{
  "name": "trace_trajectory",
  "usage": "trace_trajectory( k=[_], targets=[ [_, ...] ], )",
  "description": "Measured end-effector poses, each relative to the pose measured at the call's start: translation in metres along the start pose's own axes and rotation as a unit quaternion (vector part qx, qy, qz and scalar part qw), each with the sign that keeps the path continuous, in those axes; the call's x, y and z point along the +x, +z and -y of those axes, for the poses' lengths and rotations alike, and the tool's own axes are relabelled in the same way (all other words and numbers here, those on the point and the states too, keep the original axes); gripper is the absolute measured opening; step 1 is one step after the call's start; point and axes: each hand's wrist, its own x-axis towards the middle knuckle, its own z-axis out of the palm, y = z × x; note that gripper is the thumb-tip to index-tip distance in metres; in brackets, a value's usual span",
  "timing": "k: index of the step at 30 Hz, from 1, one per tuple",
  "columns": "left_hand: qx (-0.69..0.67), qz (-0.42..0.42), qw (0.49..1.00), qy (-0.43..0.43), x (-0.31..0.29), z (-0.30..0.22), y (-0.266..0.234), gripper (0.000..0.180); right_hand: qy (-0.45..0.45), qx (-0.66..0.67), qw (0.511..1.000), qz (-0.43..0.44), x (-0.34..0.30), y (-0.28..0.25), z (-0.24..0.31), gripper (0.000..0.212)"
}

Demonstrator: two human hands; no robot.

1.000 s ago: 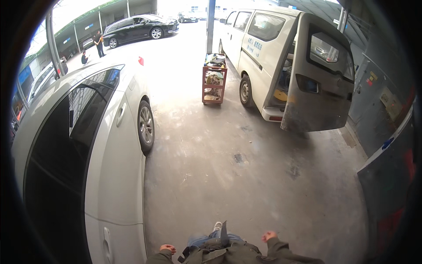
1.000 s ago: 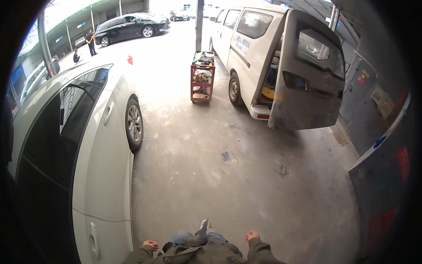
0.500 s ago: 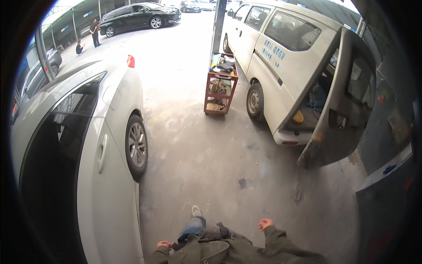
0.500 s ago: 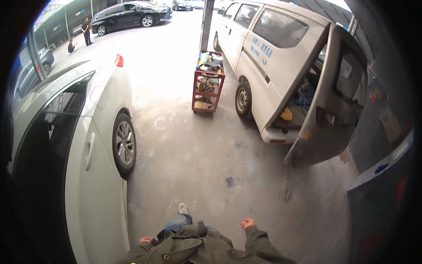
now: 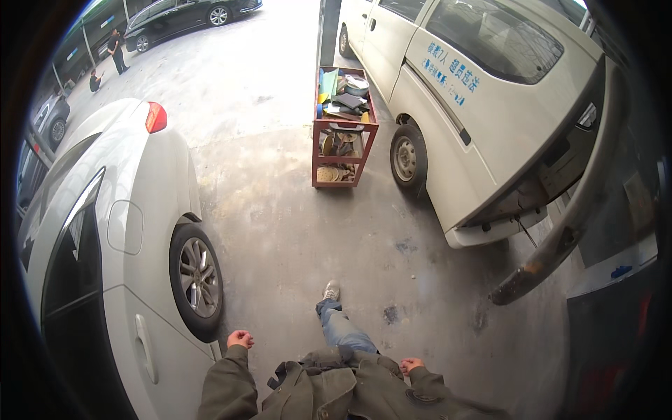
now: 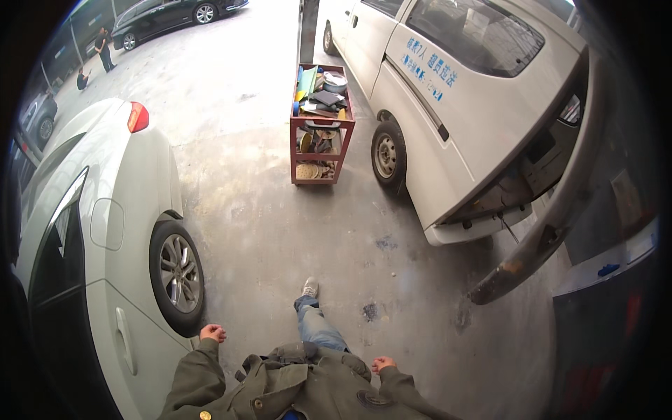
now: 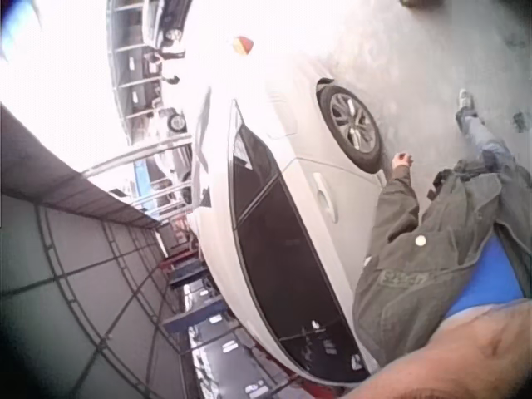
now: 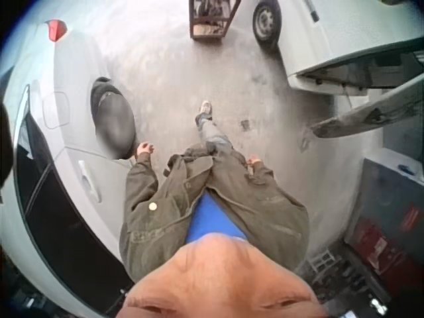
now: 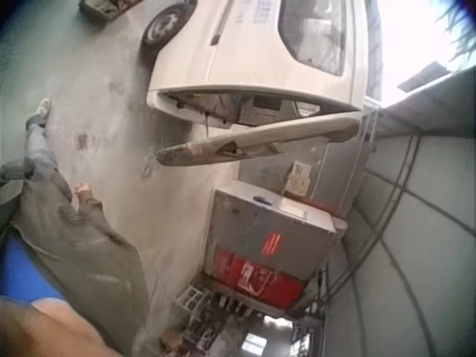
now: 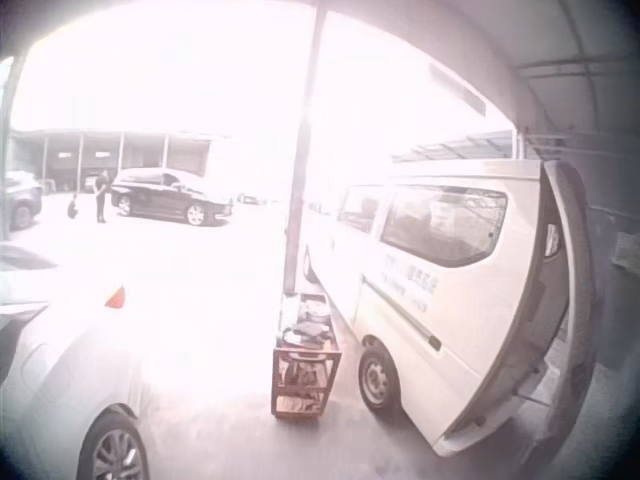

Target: The person walks to a white sedan in a garage, picks up a sanding block, and sands the front right fender. The person repeatedly rubs the sanding block over the fender surface and periodically wipes the area with their hand.

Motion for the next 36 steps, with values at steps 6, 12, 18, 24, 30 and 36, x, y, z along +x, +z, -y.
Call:
trace_trajectory(
  k=[6, 12, 18, 24, 30, 36],
  targets=[
    [-0.008, 0.021, 0.986, -0.163, 0.052, 0.021, 0.102, 0.013, -0.151, -0.010, 0.988, -0.037, 0.138, -0.026, 0.246, 0.016],
    [-0.066, -0.023, 0.984, -0.163, 0.071, -0.084, 0.109, 0.016, -0.306, -0.182, 0.934, -0.013, 0.143, 0.019, 0.565, 0.027],
    [-0.085, 0.006, 0.985, -0.150, 0.166, -0.166, 0.138, 0.019, -0.373, -0.286, 0.881, -0.055, 0.136, 0.088, 0.791, 0.029],
    [-0.028, 0.007, 0.990, -0.136, 0.281, -0.285, 0.158, 0.019, -0.416, -0.330, 0.845, -0.068, 0.160, 0.125, 0.921, 0.027],
    [-0.075, -0.012, 0.997, -0.017, 0.339, -0.426, 0.165, 0.016, -0.488, -0.381, 0.780, -0.093, 0.201, 0.150, 1.032, 0.031],
    [-0.123, -0.100, 0.987, -0.003, 0.279, -0.469, 0.196, 0.013, -0.551, -0.474, 0.674, -0.131, 0.257, 0.177, 1.116, 0.071]
  ],
)
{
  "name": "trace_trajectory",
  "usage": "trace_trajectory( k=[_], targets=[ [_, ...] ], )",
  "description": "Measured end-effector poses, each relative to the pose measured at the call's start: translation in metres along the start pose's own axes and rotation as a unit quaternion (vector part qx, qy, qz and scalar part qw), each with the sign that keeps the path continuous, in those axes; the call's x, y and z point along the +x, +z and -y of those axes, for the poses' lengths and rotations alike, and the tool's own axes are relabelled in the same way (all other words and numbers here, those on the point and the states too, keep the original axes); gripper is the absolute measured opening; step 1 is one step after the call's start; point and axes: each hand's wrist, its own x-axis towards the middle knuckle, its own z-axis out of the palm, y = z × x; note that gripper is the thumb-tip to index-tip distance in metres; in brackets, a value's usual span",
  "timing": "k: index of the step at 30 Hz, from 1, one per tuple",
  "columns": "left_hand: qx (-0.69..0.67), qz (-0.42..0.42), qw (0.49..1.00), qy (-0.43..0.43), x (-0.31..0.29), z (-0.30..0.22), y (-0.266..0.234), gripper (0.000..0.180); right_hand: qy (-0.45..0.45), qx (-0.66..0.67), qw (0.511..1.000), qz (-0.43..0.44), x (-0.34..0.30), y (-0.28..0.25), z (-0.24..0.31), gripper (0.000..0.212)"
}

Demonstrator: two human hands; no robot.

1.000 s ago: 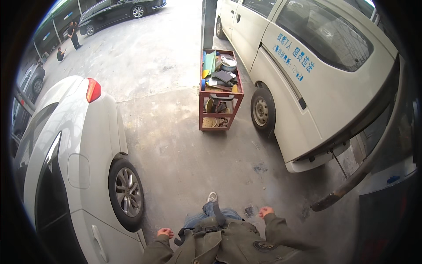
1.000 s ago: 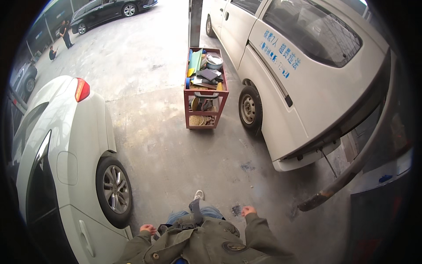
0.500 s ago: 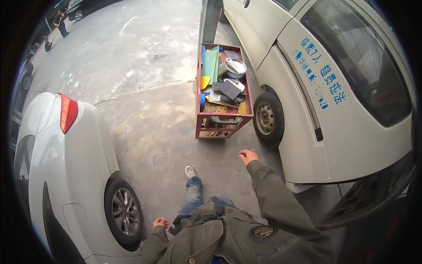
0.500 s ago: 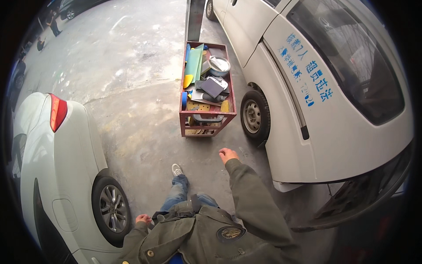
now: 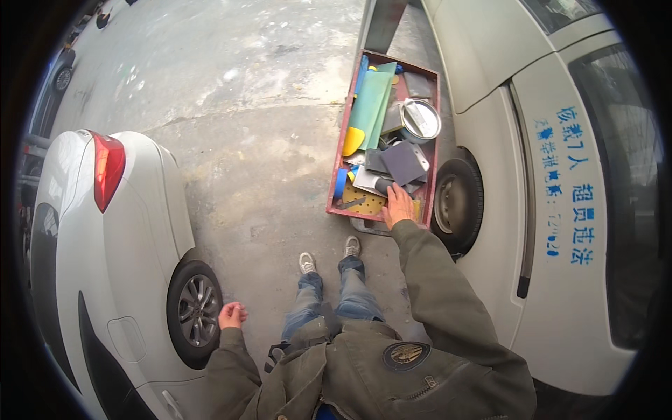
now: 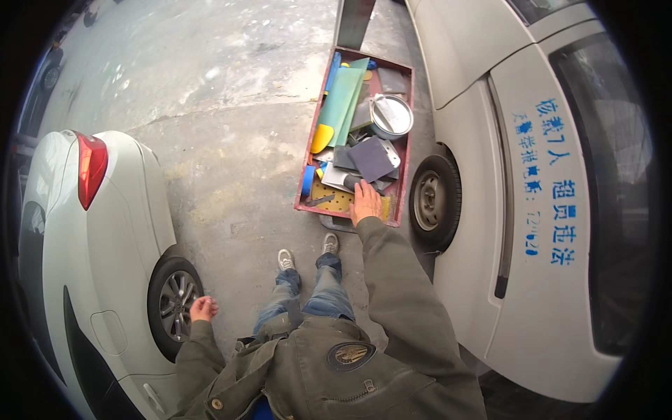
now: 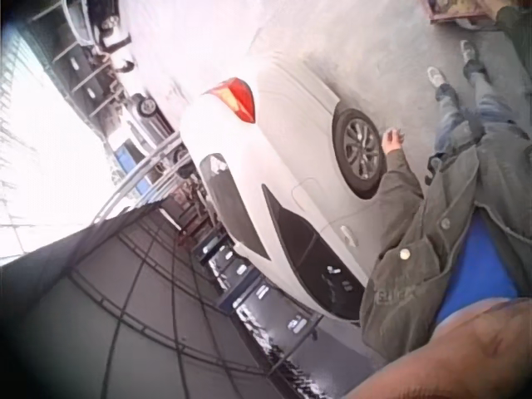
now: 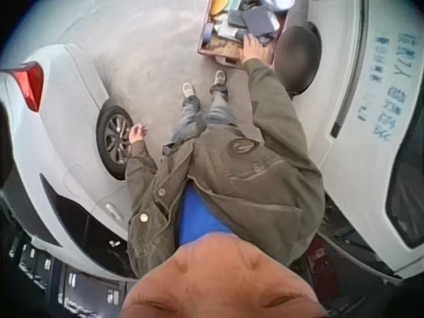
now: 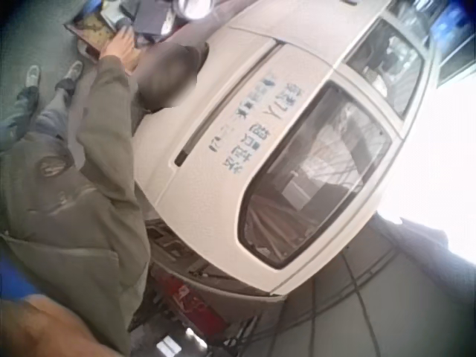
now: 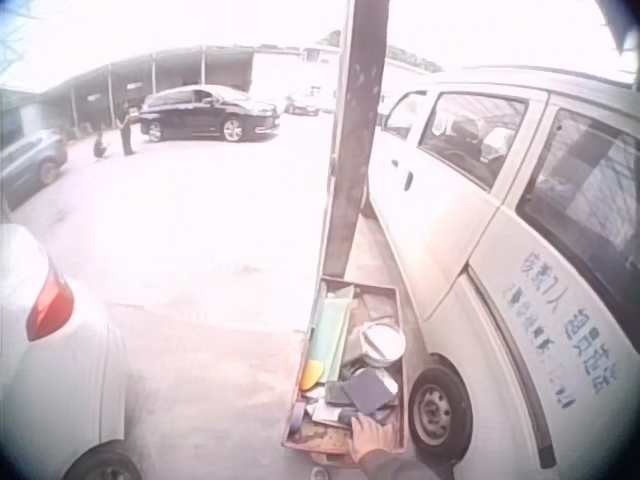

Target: The person walks to a white sedan in a garage, picks up a sanding block, and sands the front right fender. The person repeatedly rubs the sanding block over the fender surface and periodically wipes the area with their hand.

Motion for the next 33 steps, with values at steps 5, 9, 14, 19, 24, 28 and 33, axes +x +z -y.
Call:
trace_trajectory(
  k=[5, 9, 14, 19, 24, 28, 33],
  targets=[
    [0.043, -0.022, 0.986, -0.159, -0.092, 0.086, 0.038, 0.016, -0.030, -0.034, 0.998, -0.054, 0.050, 0.031, -0.006, 0.061],
    [0.128, 0.018, 0.983, -0.129, -0.130, 0.161, 0.019, 0.016, -0.104, -0.029, 0.994, -0.020, 0.043, 0.025, -0.025, 0.056],
    [0.035, -0.044, 0.984, -0.168, -0.121, 0.100, 0.071, 0.016, -0.238, 0.134, 0.961, 0.042, 0.044, -0.028, -0.032, 0.061],
    [0.025, -0.039, 0.993, -0.109, -0.087, 0.033, 0.104, 0.017, -0.120, 0.425, 0.897, 0.028, 0.060, -0.052, -0.021, 0.053],
    [0.048, -0.013, 0.995, -0.084, -0.082, 0.004, 0.130, 0.017, 0.196, 0.838, 0.476, 0.181, 0.050, -0.051, 0.003, 0.046],
    [0.054, 0.013, 0.997, -0.062, -0.084, -0.008, 0.154, 0.016, 0.202, 0.872, 0.393, 0.209, 0.028, -0.028, 0.001, 0.044],
    [0.123, 0.048, 0.984, 0.117, -0.085, -0.100, 0.222, 0.018, 0.241, 0.860, 0.382, 0.239, -0.014, -0.038, 0.031, 0.044]
  ],
)
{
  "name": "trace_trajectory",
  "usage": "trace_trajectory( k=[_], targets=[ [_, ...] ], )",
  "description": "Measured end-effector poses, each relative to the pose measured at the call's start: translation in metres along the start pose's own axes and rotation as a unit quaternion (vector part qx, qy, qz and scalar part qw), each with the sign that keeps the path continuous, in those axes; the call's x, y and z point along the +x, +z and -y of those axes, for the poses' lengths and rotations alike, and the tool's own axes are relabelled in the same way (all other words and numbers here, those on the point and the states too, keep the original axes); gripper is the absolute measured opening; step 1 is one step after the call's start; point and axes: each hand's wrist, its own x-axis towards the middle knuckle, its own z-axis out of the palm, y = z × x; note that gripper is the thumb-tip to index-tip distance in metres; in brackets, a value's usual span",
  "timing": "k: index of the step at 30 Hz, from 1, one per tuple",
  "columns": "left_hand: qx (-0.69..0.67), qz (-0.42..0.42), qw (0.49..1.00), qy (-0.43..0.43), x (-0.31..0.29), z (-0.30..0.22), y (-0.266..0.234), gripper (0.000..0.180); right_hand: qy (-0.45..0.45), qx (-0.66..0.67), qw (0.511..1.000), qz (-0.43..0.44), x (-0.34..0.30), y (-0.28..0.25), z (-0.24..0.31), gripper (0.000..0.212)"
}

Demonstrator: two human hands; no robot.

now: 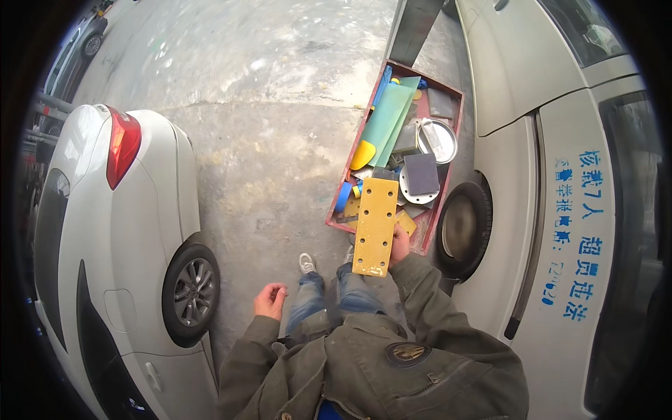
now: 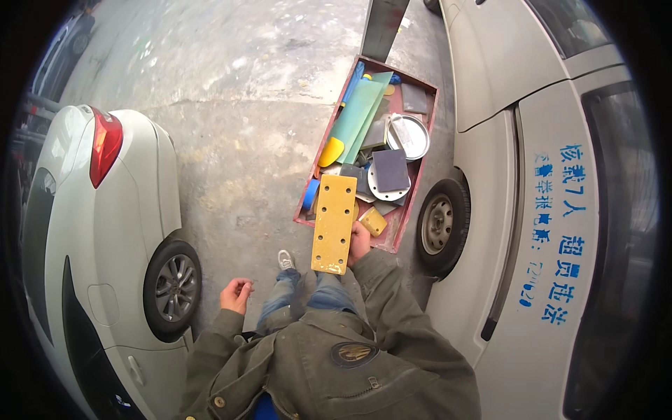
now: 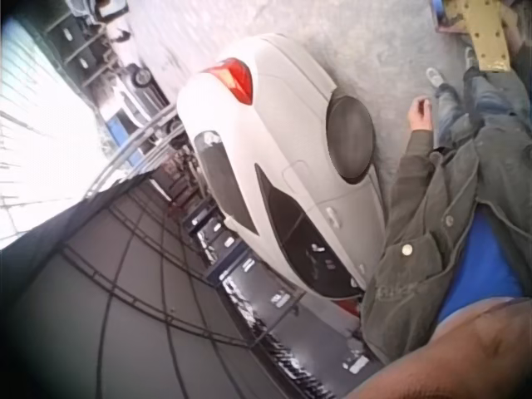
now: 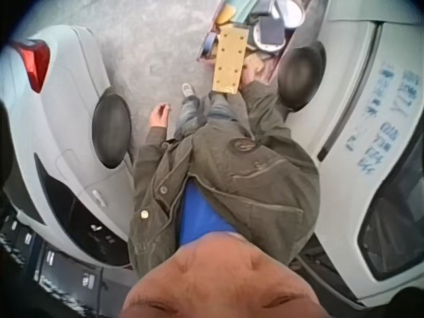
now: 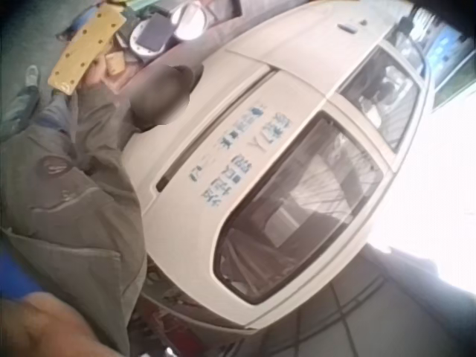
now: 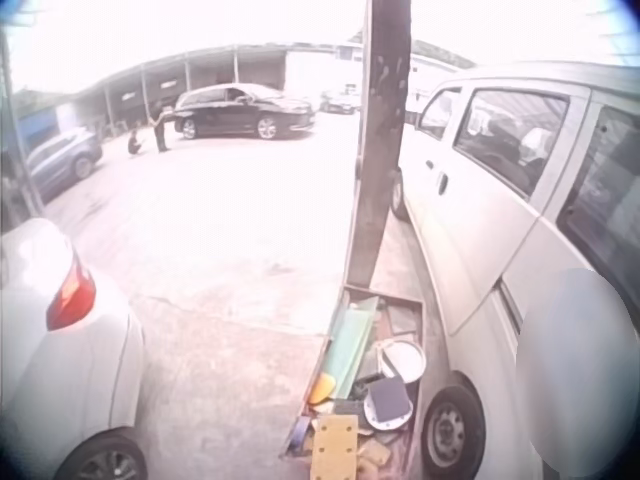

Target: The person walks to a white sedan in a garage, picks up a sanding block, and sands the front right fender. The person repeatedly rubs the sanding block over the fender surface and periodically wipes the area with their hand.

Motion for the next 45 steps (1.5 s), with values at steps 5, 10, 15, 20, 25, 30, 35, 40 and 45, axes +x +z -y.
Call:
trace_trajectory(
  k=[5, 10, 15, 20, 25, 30, 35, 40, 45],
  targets=[
    [0.195, 0.019, 0.922, 0.335, 0.032, -0.172, 0.053, 0.041, 0.071, -0.013, 0.996, 0.057, -0.037, 0.035, -0.047, 0.046],
    [0.302, 0.179, 0.848, 0.398, 0.040, -0.197, 0.107, 0.084, -0.027, -0.024, 0.997, 0.070, -0.072, 0.059, -0.100, 0.053],
    [0.264, 0.352, 0.773, 0.457, 0.008, -0.175, 0.129, 0.088, -0.179, 0.035, 0.983, 0.008, -0.127, 0.054, -0.128, 0.055],
    [0.233, 0.503, 0.674, 0.489, -0.051, -0.138, 0.129, 0.092, -0.302, 0.162, 0.934, -0.097, -0.193, 0.027, -0.204, 0.053],
    [0.225, 0.625, 0.547, 0.509, -0.122, -0.103, 0.106, 0.093, -0.406, 0.252, 0.861, -0.173, -0.257, 0.010, -0.276, 0.053],
    [0.214, 0.735, 0.369, 0.527, -0.198, -0.085, 0.082, 0.093, -0.478, 0.372, 0.776, -0.174, -0.338, -0.015, -0.338, 0.051],
    [0.203, 0.815, 0.143, 0.523, -0.279, -0.031, 0.077, 0.093, -0.571, 0.465, 0.582, -0.345, -0.405, -0.058, -0.437, 0.050],
    [0.205, 0.897, -0.014, 0.392, -0.393, 0.051, 0.081, 0.073, -0.700, 0.550, 0.336, -0.306, -0.490, -0.118, -0.610, 0.044],
    [0.195, 0.904, -0.035, 0.378, -0.556, 0.138, 0.079, 0.062, -0.702, 0.555, 0.260, -0.363, -0.579, -0.107, -0.734, 0.045]
  ],
)
